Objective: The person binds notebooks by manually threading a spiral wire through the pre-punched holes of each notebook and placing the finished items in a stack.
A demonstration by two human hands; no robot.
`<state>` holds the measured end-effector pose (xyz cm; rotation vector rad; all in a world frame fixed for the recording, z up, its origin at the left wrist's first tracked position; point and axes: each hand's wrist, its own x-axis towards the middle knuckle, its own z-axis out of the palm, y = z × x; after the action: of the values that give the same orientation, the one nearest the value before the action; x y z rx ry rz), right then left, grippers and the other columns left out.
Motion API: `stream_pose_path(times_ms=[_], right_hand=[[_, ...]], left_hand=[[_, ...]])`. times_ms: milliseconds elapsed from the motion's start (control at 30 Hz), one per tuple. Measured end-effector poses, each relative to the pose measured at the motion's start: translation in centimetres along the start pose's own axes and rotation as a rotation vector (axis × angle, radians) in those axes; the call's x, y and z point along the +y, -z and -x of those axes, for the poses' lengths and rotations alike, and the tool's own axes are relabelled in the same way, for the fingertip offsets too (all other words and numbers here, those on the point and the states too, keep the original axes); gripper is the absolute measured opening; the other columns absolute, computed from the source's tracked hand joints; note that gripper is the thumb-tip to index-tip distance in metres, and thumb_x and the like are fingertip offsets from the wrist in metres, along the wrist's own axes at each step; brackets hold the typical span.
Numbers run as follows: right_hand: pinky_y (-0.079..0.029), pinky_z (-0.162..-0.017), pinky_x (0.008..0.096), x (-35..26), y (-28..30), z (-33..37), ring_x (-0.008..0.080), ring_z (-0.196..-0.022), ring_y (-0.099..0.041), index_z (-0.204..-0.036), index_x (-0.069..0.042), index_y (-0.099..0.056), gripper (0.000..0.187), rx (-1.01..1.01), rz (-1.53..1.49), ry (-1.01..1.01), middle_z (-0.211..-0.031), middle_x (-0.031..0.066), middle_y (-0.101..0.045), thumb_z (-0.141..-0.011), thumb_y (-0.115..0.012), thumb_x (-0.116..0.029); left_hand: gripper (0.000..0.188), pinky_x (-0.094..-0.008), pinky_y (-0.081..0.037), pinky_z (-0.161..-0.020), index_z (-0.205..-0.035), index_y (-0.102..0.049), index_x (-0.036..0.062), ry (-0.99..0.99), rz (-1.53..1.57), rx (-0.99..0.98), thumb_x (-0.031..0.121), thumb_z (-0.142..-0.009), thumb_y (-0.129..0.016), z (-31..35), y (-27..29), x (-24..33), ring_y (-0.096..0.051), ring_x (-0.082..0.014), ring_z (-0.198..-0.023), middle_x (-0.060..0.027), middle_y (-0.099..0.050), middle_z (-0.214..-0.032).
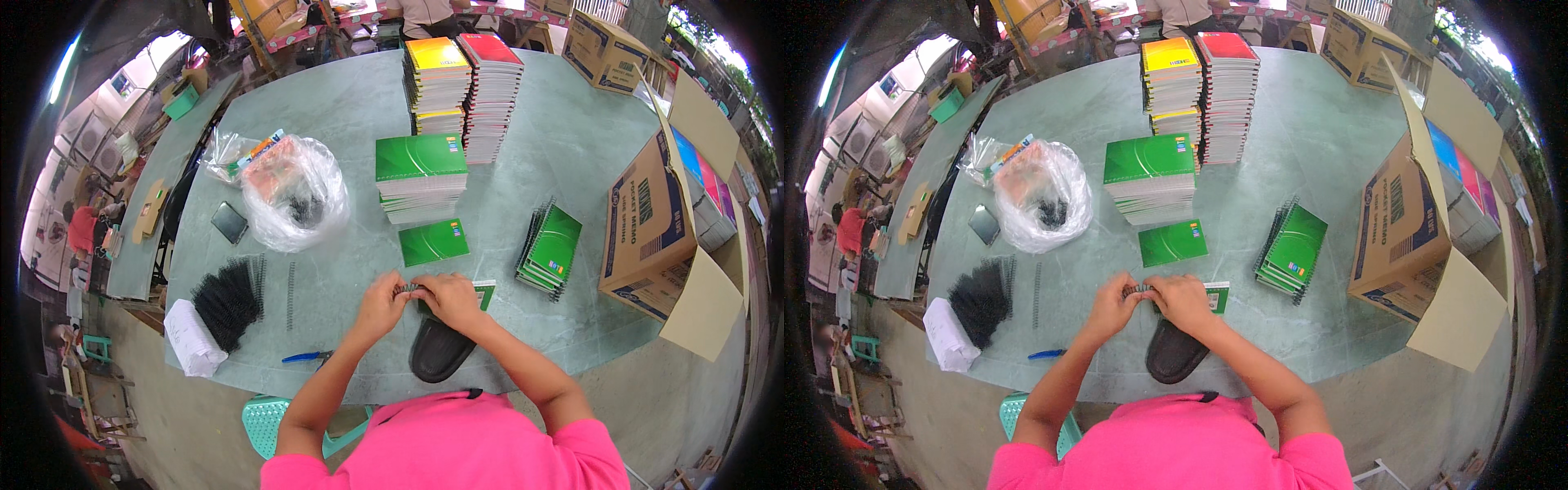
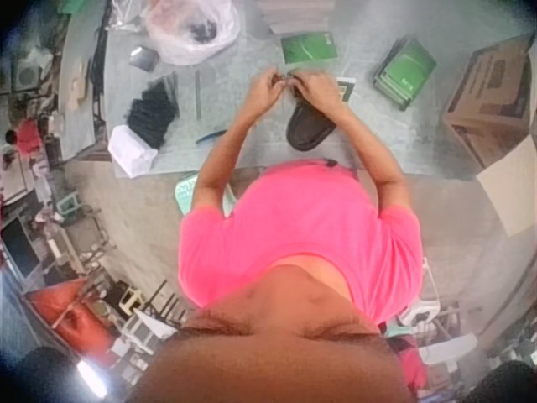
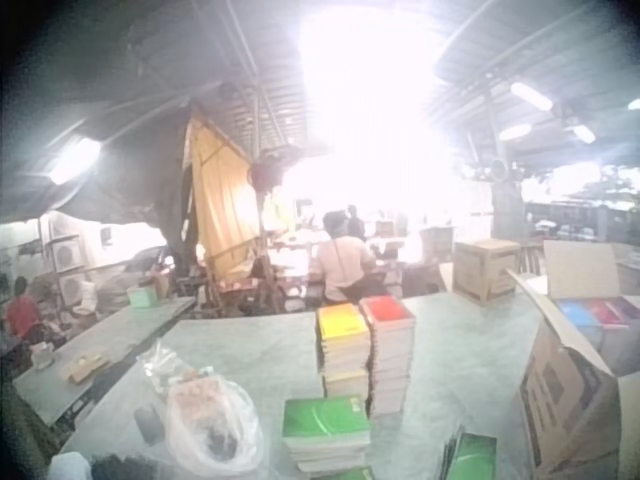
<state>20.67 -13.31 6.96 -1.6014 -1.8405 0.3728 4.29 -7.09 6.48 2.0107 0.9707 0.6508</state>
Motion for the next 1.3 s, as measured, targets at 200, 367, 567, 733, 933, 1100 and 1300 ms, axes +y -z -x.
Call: stream_pose_path(times_ms=[200, 367, 567, 733, 933, 1100, 1300], right_hand=[[-0.043, -0.066, 0.0396, 0.7, 0.2, 0.1, 0.0275, -0.074, -0.06, -0.092, -0.01, -0.063, 0.019, 0.099, -0.039, 0.037, -0.078, 0.0083, -0.063, -0.075, -0.066, -0.019], [-0.043, -0.067, 0.0385, 0.1, -0.3, 0.3, 0.028, -0.076, -0.059, -0.092, -0.01, -0.061, 0.018, 0.175, -0.089, 0.066, -0.08, 0.0064, -0.061, -0.077, -0.065, -0.018], [-0.042, -0.067, 0.039, 0.4, 0.3, 0.3, 0.0266, -0.079, -0.059, -0.087, -0.01, -0.057, 0.014, 0.017, 0.171, 0.082, -0.08, 0.0081, -0.06, -0.079, -0.061, -0.02], [-0.041, -0.065, 0.0379, 0.5, -0.2, 0.2, 0.0245, -0.075, -0.059, -0.083, -0.011, -0.057, 0.011, 0.194, 0.076, 0.063, -0.078, 0.0066, -0.061, -0.081, -0.058, -0.022], [-0.04, -0.063, 0.0379, 1.1, 0.8, 0.7, 0.0214, -0.072, -0.059, -0.083, -0.013, -0.06, 0.009, -0.033, 0.26, 0.04, -0.071, 0.0045, -0.062, -0.08, -0.058, -0.021], [-0.04, -0.064, 0.038, 0.3, 1.4, 0.1, 0.021, -0.073, -0.059, -0.083, -0.013, -0.06, 0.013, 0.026, 0.25, 0.09, -0.075, 0.0034, -0.062, -0.078, -0.06, -0.025], [-0.041, -0.068, 0.0395, 0.1, 1.2, 0.1, 0.0271, -0.079, -0.058, -0.094, -0.01, -0.056, 0.023, 0.083, 0.044, 0.043, -0.083, 0.0068, -0.06, -0.076, -0.064, -0.023]], left_hand=[[0.02, -0.0264, -0.043, -0.062, -0.094, -0.056, 0.0024, 0.393, 0.321, -0.383, 0.01, -0.079, -0.068, -0.8, 1.8, -1.0, -0.052, -0.0115, -0.069, -0.0041, -0.058, -0.078], [0.019, -0.0266, -0.043, -0.064, -0.096, -0.059, 0.0022, 0.115, 0.216, -0.149, 0.008, -0.08, -0.066, -0.3, 1.3, 1.4, -0.052, -0.0107, -0.072, -0.0038, -0.057, -0.08], [0.02, -0.029, -0.044, -0.065, -0.095, -0.06, 0.0013, -0.044, -0.087, -0.105, 0.019, -0.089, -0.054, -0.7, 1.5, 0.6, -0.057, -0.0172, -0.07, -0.0105, -0.062, -0.078], [0.025, -0.033, -0.045, -0.066, -0.089, -0.059, -0.0005, 0.061, -0.188, -0.359, 0.024, -0.087, -0.056, -1.5, 2.4, 0.7, -0.058, -0.0246, -0.07, -0.0143, -0.06, -0.079], [0.021, -0.0426, -0.043, -0.066, -0.089, -0.058, 0.0046, -0.058, -0.132, -0.069, 0.026, -0.087, -0.055, -1.0, 1.8, 2.2, -0.057, -0.0341, -0.079, -0.0161, -0.058, -0.089], [0.018, -0.0436, -0.044, -0.068, -0.097, -0.057, 0.0081, 0.047, -0.241, -0.425, 0.023, -0.086, -0.056, -1.5, 2.6, 0.6, -0.055, -0.036, -0.087, -0.0162, -0.055, -0.095], [0.017, -0.0441, -0.043, -0.069, -0.093, -0.055, 0.0039, -0.02, -0.297, -0.256, 0.017, -0.084, -0.058, -0.9, 2.0, 1.8, -0.053, -0.0372, -0.086, -0.0165, -0.053, -0.092]])
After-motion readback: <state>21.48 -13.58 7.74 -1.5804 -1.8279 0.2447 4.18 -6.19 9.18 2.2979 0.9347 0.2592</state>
